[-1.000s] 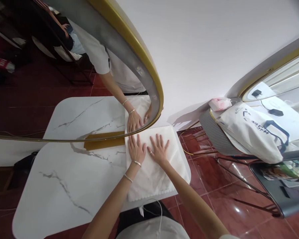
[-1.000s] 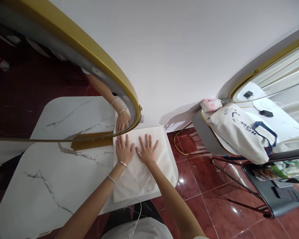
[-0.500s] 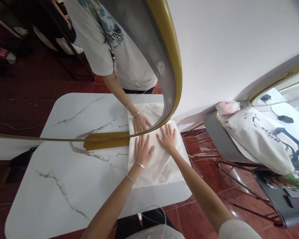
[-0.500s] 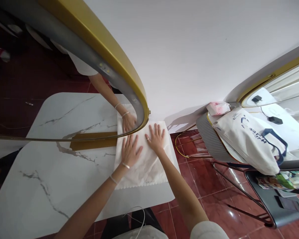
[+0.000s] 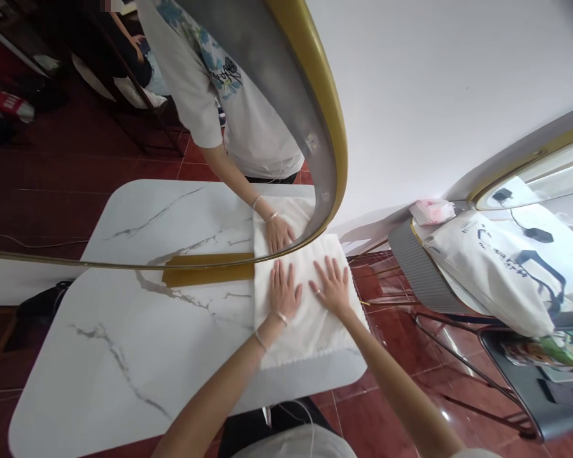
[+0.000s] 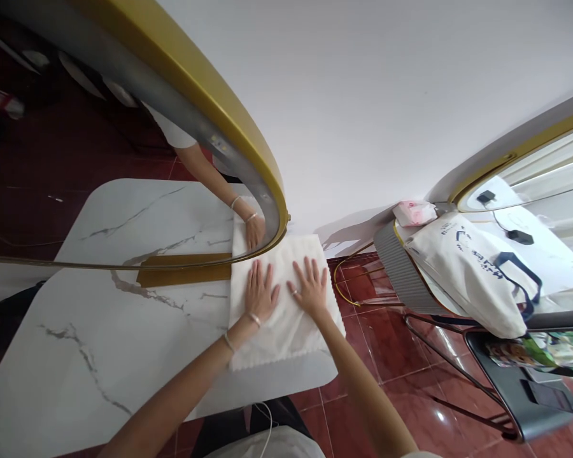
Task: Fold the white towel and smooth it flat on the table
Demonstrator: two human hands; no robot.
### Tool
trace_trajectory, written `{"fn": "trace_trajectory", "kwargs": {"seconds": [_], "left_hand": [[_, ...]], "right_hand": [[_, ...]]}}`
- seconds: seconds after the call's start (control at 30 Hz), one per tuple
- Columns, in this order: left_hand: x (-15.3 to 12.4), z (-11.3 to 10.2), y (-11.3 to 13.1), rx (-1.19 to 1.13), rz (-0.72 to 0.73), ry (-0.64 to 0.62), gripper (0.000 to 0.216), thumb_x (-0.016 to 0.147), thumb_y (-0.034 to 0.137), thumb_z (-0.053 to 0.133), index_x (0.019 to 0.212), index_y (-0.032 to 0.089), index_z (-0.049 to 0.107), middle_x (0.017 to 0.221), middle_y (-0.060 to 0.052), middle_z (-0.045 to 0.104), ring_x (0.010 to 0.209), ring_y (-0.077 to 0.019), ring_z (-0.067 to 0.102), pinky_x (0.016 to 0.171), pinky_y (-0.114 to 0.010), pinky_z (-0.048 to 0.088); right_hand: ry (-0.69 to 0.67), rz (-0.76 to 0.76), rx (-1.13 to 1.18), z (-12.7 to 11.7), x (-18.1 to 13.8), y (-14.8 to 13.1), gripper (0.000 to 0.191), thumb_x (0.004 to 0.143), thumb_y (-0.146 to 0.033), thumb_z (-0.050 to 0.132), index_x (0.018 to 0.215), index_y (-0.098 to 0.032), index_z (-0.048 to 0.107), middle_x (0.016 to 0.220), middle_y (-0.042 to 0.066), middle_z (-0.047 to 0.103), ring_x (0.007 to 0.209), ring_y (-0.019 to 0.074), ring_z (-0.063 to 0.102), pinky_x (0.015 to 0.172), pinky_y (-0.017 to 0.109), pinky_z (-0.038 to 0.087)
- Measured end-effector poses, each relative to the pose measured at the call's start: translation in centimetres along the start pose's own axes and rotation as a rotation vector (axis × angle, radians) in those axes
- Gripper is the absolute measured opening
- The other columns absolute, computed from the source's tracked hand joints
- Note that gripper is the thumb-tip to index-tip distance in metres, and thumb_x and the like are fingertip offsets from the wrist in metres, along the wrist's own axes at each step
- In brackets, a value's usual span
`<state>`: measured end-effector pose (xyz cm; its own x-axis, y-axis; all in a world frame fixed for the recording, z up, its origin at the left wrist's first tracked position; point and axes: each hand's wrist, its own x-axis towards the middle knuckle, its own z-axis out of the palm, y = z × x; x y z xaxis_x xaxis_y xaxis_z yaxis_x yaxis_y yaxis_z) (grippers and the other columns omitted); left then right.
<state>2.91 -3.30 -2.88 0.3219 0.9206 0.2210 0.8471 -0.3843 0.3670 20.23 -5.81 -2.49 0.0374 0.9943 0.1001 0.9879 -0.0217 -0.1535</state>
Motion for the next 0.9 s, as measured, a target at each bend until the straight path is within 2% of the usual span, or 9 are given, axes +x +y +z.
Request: {"fn": "trace_trajectory", "kwargs": {"seconds": [0.13, 0.23, 0.3, 0.37, 0.43, 0.6, 0.7, 0.8, 0.9], "left_hand": [[6.3, 0.4, 0.1, 0.016, -0.049, -0.131, 0.060, 0.093, 0.040, 0.046, 0.143, 0.009, 0.040, 0.140, -0.022, 0.049, 0.135, -0.0371, 0.039, 0.109, -0.054, 0.032], [6.9, 0.0, 0.1, 0.045, -0.090, -0.150, 0.056, 0.094, 0.038, 0.044, 0.142, 0.009, 0.043, 0.137, -0.023, 0.052, 0.131, -0.0371, 0.044, 0.107, -0.053, 0.034], [4.7, -0.4, 0.2, 0.049, -0.057, -0.092, 0.054, 0.095, 0.035, 0.043, 0.143, 0.011, 0.041, 0.145, -0.022, 0.043, 0.137, -0.0344, 0.038, 0.111, -0.051, 0.030], [1.0, -1.0, 0.4, 0.035, 0.023, -0.038, 0.055, 0.095, 0.036, 0.043, 0.145, 0.014, 0.038, 0.154, -0.018, 0.032, 0.144, -0.0310, 0.026, 0.115, -0.050, 0.025], [-3.4, -1.6, 0.7, 0.023, 0.074, -0.015, 0.056, 0.095, 0.039, 0.044, 0.146, 0.017, 0.037, 0.157, -0.015, 0.025, 0.147, -0.0292, 0.018, 0.117, -0.050, 0.022], [-12.9, -3.5, 1.3, 0.039, 0.063, -0.015, 0.060, 0.094, 0.037, 0.048, 0.149, 0.020, 0.032, 0.159, -0.013, 0.021, 0.147, -0.0297, 0.017, 0.117, -0.050, 0.023], [-15.1, -3.8, 0.8, 0.025, 0.075, -0.001, 0.060, 0.093, 0.034, 0.049, 0.149, 0.021, 0.030, 0.159, -0.012, 0.020, 0.146, -0.0298, 0.020, 0.116, -0.050, 0.027], [-12.9, -3.3, -0.5, -0.008, 0.082, 0.102, 0.054, 0.094, 0.026, 0.046, 0.146, 0.020, 0.035, 0.158, -0.011, 0.024, 0.146, -0.0274, 0.022, 0.115, -0.048, 0.031], [-7.6, -2.7, -2.1, -0.002, 0.072, 0.143, 0.049, 0.094, 0.024, 0.043, 0.143, 0.016, 0.040, 0.157, -0.013, 0.027, 0.146, -0.0267, 0.021, 0.116, -0.047, 0.031]], "right_hand": [[-0.023, 0.026, 0.026, 0.0, 5.1, 1.9, 0.057, 0.095, -0.049, 0.039, 0.148, -0.027, 0.035, 0.158, 0.008, 0.024, 0.146, 0.0312, 0.017, 0.114, 0.062, 0.012], [0.050, 0.065, 0.051, -0.1, 4.9, 2.2, 0.057, 0.096, -0.047, 0.038, 0.145, -0.018, 0.040, 0.154, 0.013, 0.032, 0.144, 0.0313, 0.022, 0.114, 0.058, 0.018], [0.145, 0.103, 0.074, -0.1, 2.9, 2.2, 0.054, 0.096, -0.045, 0.036, 0.139, -0.013, 0.047, 0.148, 0.016, 0.040, 0.141, 0.0295, 0.028, 0.114, 0.052, 0.025], [0.213, 0.134, 0.094, -0.2, 0.0, 2.0, 0.054, 0.096, -0.046, 0.037, 0.135, -0.013, 0.051, 0.143, 0.017, 0.046, 0.138, 0.0288, 0.033, 0.112, 0.048, 0.031], [0.216, 0.124, 0.087, -0.3, -3.6, 1.6, 0.056, 0.095, -0.048, 0.039, 0.139, -0.015, 0.047, 0.144, 0.016, 0.044, 0.138, 0.0299, 0.032, 0.112, 0.049, 0.031], [0.116, 0.010, 0.005, -0.4, -12.5, -0.8, 0.065, 0.097, -0.046, 0.036, 0.154, -0.026, 0.014, 0.160, 0.011, 0.013, 0.147, 0.0316, 0.015, 0.114, 0.055, 0.023], [0.128, 0.009, -0.014, -0.2, -15.1, -2.2, 0.067, 0.097, -0.048, 0.033, 0.155, -0.028, 0.005, 0.162, 0.010, 0.002, 0.147, 0.0332, 0.012, 0.114, 0.056, 0.023], [0.158, 0.001, -0.006, 0.1, -14.8, -2.7, 0.069, 0.097, -0.051, 0.031, 0.155, -0.027, 0.002, 0.161, 0.011, 0.000, 0.147, 0.0338, 0.013, 0.113, 0.058, 0.023], [0.195, -0.006, 0.028, 0.1, -13.5, -2.5, 0.072, 0.096, -0.054, 0.034, 0.155, -0.027, 0.002, 0.161, 0.011, -0.001, 0.146, 0.0335, 0.016, 0.112, 0.057, 0.026]]}}
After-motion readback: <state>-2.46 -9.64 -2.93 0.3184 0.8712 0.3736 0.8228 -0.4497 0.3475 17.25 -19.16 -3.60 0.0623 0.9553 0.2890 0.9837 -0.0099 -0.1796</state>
